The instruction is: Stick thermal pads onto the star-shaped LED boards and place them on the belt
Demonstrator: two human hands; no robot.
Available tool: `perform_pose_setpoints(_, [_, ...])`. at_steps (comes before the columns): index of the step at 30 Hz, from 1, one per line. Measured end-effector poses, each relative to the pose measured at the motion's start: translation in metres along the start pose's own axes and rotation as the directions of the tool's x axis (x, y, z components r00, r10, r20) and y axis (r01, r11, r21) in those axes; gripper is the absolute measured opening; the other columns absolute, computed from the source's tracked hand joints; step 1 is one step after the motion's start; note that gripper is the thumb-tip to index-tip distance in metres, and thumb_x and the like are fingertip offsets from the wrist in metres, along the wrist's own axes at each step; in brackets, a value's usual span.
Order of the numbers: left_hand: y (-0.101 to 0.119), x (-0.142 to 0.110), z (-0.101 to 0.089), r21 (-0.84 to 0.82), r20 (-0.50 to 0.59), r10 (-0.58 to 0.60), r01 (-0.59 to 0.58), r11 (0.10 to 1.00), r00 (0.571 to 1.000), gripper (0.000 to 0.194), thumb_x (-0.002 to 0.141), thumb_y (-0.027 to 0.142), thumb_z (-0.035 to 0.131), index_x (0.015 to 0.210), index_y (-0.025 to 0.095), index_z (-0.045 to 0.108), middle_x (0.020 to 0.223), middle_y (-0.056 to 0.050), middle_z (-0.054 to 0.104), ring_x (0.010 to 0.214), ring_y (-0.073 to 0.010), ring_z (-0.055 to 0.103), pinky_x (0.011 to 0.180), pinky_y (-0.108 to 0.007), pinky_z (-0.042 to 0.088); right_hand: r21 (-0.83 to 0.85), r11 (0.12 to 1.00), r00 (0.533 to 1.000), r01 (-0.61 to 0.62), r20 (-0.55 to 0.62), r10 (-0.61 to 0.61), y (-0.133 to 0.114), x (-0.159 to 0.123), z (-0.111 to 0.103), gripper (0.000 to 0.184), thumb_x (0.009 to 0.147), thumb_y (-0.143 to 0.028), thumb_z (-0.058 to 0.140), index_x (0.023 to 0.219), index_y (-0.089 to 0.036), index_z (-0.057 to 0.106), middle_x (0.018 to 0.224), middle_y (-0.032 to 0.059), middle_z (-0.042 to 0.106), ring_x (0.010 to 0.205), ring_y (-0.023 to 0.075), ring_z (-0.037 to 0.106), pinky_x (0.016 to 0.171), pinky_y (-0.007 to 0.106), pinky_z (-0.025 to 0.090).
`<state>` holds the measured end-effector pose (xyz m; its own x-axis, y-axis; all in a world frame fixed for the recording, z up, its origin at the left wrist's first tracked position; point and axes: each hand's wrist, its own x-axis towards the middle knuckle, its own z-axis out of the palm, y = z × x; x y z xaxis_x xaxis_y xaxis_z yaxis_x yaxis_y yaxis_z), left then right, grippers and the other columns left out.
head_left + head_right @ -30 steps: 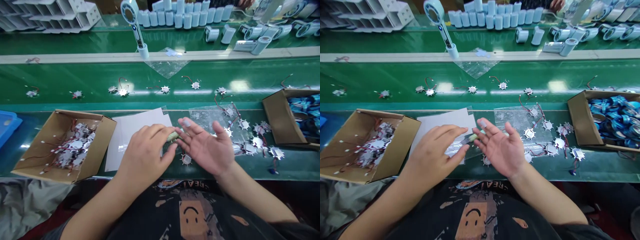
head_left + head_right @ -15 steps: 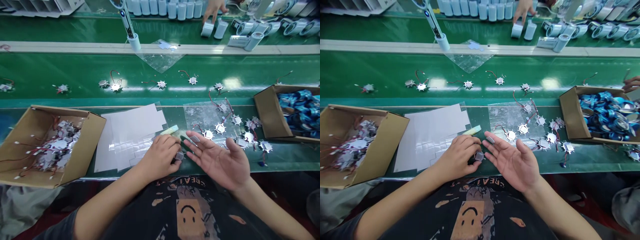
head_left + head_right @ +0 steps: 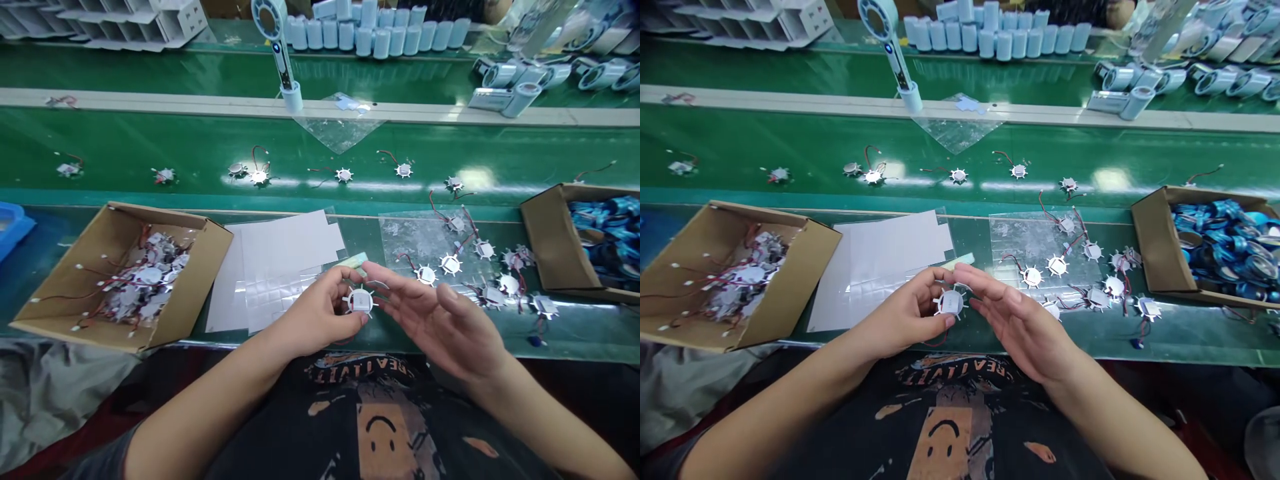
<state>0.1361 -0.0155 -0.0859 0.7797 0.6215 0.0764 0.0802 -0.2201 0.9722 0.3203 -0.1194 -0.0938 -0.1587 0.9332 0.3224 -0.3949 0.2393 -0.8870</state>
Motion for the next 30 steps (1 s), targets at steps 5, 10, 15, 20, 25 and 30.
perform_pose_setpoints(5, [-0.0014, 0.0005, 0.0007, 0.087, 0.013, 0.036, -0.037, 0.995, 0.999, 0.041, 0.076, 0.027, 0.064, 0.115, 0.019, 0.055, 0.102, -0.006, 0.058, 0.081, -0.0142, 0.054, 0.067, -0.028, 0.041, -0.105, 0.992, 0.997, -0.07, -0.025, 0.068, 0.0006, 0.0037, 0.0013, 0.046, 0.096, -0.055, 0.042, 0.128, -0.031, 0.065, 0.151, 0.0004, 0.041, 0.147, 0.0233, 0.026, 0.122, 0.047, 0.016])
perform_pose_setpoints(10, [-0.0005, 0.002, 0.0012, 0.105, -0.007, 0.03, -0.03, 0.994, 1.0, 0.036, 0.077, 0.026, 0.064, 0.111, 0.018, 0.06, 0.092, -0.005, 0.06, 0.07, -0.0115, 0.051, 0.062, -0.026, 0.04, -0.191, 0.979, 0.998, -0.066, -0.028, 0.062, 0.0001, 0.002, 0.0029, 0.044, 0.095, -0.056, 0.047, 0.128, -0.032, 0.066, 0.153, 0.0007, 0.038, 0.148, 0.0213, 0.024, 0.122, 0.042, 0.014])
perform_pose_setpoints(15, [0.0008, 0.0033, 0.0014, 0.109, -0.01, 0.033, -0.031, 0.994, 0.999, 0.035, 0.077, 0.025, 0.064, 0.111, 0.019, 0.061, 0.095, -0.005, 0.062, 0.074, -0.0126, 0.054, 0.065, -0.026, 0.042, -0.183, 0.981, 0.998, -0.057, -0.029, 0.052, 0.0034, -0.0015, 0.0008, 0.044, 0.096, -0.055, 0.047, 0.129, -0.033, 0.065, 0.153, 0.0009, 0.038, 0.148, 0.021, 0.024, 0.122, 0.041, 0.015])
perform_pose_setpoints(20, [0.0027, 0.0039, 0.0019, 0.118, -0.009, 0.037, -0.036, 0.992, 0.999, 0.031, 0.077, 0.025, 0.064, 0.107, 0.018, 0.061, 0.091, -0.004, 0.061, 0.069, -0.0106, 0.051, 0.061, -0.025, 0.04, -0.192, 0.98, 0.999, -0.044, -0.016, 0.042, 0.0037, -0.0008, 0.0009, 0.044, 0.097, -0.053, 0.045, 0.131, -0.033, 0.064, 0.153, 0.0004, 0.038, 0.147, 0.0209, 0.025, 0.122, 0.041, 0.015])
perform_pose_setpoints(25, [0.0021, 0.0046, 0.0018, 0.104, -0.006, 0.04, -0.039, 0.994, 0.999, 0.028, 0.077, 0.024, 0.064, 0.105, 0.018, 0.061, 0.094, -0.004, 0.062, 0.074, -0.0119, 0.054, 0.065, -0.026, 0.043, -0.203, 0.979, 1.0, -0.021, 0.003, 0.022, 0.0042, 0.0008, 0.0017, 0.043, 0.098, -0.051, 0.044, 0.131, -0.033, 0.063, 0.153, 0.0008, 0.038, 0.147, 0.0217, 0.027, 0.122, 0.043, 0.016])
perform_pose_setpoints(30, [-0.0021, 0.0062, 0.0018, 0.091, -0.008, 0.034, -0.033, 0.995, 0.999, 0.033, 0.079, 0.025, 0.064, 0.111, 0.018, 0.06, 0.11, -0.008, 0.064, 0.095, -0.02, 0.062, 0.08, -0.033, 0.05, -0.272, 0.962, 0.999, -0.034, 0.006, 0.037, 0.0061, -0.0008, -0.0044, 0.046, 0.098, -0.054, 0.045, 0.136, -0.033, 0.06, 0.157, -0.0001, 0.031, 0.149, 0.0225, 0.021, 0.123, 0.044, 0.014])
